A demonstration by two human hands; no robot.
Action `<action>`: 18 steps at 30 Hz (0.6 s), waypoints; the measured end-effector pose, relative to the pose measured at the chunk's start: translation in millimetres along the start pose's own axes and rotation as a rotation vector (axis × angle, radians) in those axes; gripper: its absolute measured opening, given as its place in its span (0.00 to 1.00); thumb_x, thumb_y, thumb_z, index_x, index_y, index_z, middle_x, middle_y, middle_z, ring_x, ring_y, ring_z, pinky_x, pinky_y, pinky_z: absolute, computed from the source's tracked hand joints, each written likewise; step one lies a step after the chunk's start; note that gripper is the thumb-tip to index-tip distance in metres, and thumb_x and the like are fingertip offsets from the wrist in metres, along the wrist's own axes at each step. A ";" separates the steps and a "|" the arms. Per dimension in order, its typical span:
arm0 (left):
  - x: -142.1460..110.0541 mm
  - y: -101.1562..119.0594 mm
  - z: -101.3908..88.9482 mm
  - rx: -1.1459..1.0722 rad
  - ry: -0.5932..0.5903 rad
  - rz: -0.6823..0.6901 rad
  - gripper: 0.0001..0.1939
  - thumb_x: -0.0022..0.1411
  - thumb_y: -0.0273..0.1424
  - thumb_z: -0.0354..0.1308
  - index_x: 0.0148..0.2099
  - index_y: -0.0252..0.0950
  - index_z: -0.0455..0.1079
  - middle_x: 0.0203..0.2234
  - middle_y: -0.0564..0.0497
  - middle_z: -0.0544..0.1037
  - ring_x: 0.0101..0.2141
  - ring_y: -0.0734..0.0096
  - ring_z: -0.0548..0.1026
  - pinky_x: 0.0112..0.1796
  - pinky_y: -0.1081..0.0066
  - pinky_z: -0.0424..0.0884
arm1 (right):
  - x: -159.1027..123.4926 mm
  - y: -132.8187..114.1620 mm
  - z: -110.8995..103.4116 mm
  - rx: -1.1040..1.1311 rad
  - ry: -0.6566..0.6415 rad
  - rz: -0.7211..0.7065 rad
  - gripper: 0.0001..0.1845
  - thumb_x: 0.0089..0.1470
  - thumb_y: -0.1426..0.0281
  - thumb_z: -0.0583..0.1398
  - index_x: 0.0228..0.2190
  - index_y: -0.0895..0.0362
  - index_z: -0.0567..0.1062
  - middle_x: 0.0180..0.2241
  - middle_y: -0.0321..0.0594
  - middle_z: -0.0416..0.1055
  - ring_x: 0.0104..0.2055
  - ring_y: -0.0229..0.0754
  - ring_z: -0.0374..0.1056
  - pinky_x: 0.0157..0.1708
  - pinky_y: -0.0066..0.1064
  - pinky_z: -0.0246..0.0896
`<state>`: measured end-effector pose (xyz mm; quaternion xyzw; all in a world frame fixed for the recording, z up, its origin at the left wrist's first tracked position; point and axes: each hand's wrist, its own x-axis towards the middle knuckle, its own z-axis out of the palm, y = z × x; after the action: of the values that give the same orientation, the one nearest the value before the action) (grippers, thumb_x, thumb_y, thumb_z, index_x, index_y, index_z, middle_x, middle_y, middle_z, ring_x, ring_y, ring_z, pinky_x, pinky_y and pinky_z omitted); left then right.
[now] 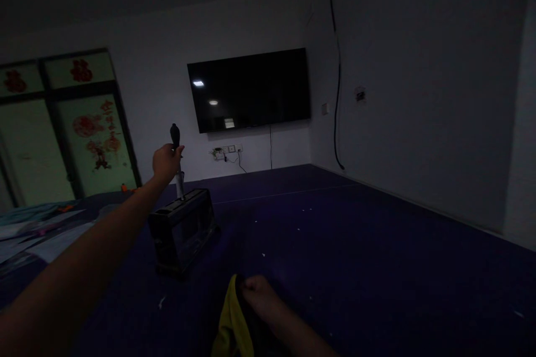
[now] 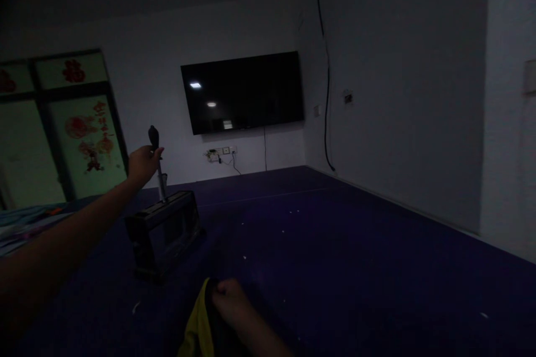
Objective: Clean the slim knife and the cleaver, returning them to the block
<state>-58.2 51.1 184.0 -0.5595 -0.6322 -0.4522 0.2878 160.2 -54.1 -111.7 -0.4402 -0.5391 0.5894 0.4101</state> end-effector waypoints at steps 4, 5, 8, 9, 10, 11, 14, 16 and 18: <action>8.3 0.9 8.9 0.024 -0.061 -0.023 0.19 0.60 0.43 0.45 0.37 0.34 0.70 0.31 0.40 0.78 0.34 0.56 0.75 0.28 0.69 0.61 | 0.3 1.8 0.7 -0.008 0.025 -0.005 0.09 0.42 0.67 0.58 0.17 0.59 0.72 0.15 0.31 0.65 0.18 0.33 0.57 0.20 0.24 0.47; 10.1 0.3 11.0 0.027 -0.081 -0.025 0.19 0.59 0.42 0.45 0.36 0.34 0.70 0.31 0.40 0.78 0.34 0.56 0.75 0.28 0.69 0.62 | 0.3 2.2 0.9 -0.012 0.030 -0.007 0.09 0.42 0.68 0.57 0.17 0.59 0.72 0.16 0.31 0.65 0.18 0.33 0.57 0.20 0.24 0.47; 11.4 -3.7 17.7 0.047 -0.144 -0.033 0.18 0.59 0.42 0.46 0.33 0.34 0.70 0.29 0.39 0.78 0.33 0.55 0.75 0.27 0.68 0.62 | 0.5 3.5 1.4 -0.021 0.039 -0.010 0.08 0.42 0.69 0.57 0.17 0.59 0.73 0.16 0.31 0.65 0.18 0.32 0.57 0.20 0.24 0.47; 10.1 -5.9 20.2 0.055 -0.164 -0.036 0.18 0.59 0.42 0.46 0.32 0.34 0.70 0.29 0.38 0.78 0.33 0.55 0.75 0.28 0.68 0.62 | 0.8 3.8 1.4 -0.023 0.040 -0.010 0.08 0.42 0.70 0.57 0.18 0.59 0.73 0.16 0.31 0.65 0.18 0.32 0.57 0.20 0.24 0.47; 8.0 -8.4 22.7 0.066 -0.184 -0.040 0.18 0.59 0.42 0.46 0.32 0.34 0.70 0.29 0.38 0.78 0.33 0.55 0.75 0.28 0.67 0.62 | 1.2 4.0 1.3 -0.024 0.039 -0.009 0.08 0.42 0.70 0.57 0.18 0.59 0.73 0.16 0.31 0.65 0.18 0.32 0.57 0.20 0.23 0.47; 5.2 -11.2 25.3 0.078 -0.204 -0.043 0.18 0.59 0.41 0.46 0.32 0.34 0.70 0.30 0.38 0.78 0.34 0.54 0.75 0.28 0.67 0.63 | 1.8 4.1 1.2 -0.025 0.038 -0.009 0.08 0.42 0.71 0.56 0.18 0.59 0.73 0.16 0.31 0.65 0.18 0.33 0.57 0.20 0.23 0.47; -5.8 -20.1 33.1 0.119 -0.262 -0.058 0.18 0.59 0.41 0.46 0.31 0.33 0.70 0.30 0.35 0.77 0.35 0.52 0.75 0.28 0.66 0.63 | 4.5 4.5 0.2 -0.036 0.029 -0.011 0.08 0.41 0.72 0.56 0.17 0.59 0.73 0.15 0.31 0.65 0.18 0.32 0.56 0.20 0.23 0.47; -13.6 -25.4 38.2 0.145 -0.297 -0.067 0.19 0.59 0.41 0.46 0.31 0.32 0.71 0.30 0.35 0.77 0.35 0.51 0.75 0.29 0.66 0.64 | 6.6 5.4 -0.7 -0.047 0.024 -0.006 0.08 0.41 0.73 0.56 0.16 0.60 0.72 0.14 0.31 0.64 0.17 0.32 0.56 0.19 0.23 0.46; -20.7 -29.6 42.9 0.168 -0.330 -0.071 0.19 0.59 0.41 0.45 0.32 0.32 0.71 0.30 0.35 0.77 0.36 0.50 0.75 0.29 0.66 0.65 | 8.5 7.0 -1.6 -0.054 0.016 -0.002 0.07 0.40 0.74 0.56 0.16 0.60 0.72 0.14 0.30 0.63 0.17 0.32 0.55 0.19 0.23 0.45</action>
<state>-76.4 81.3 140.3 -0.5776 -0.7255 -0.3099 0.2098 159.3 -46.1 -119.4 -0.4553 -0.5521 0.5706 0.4029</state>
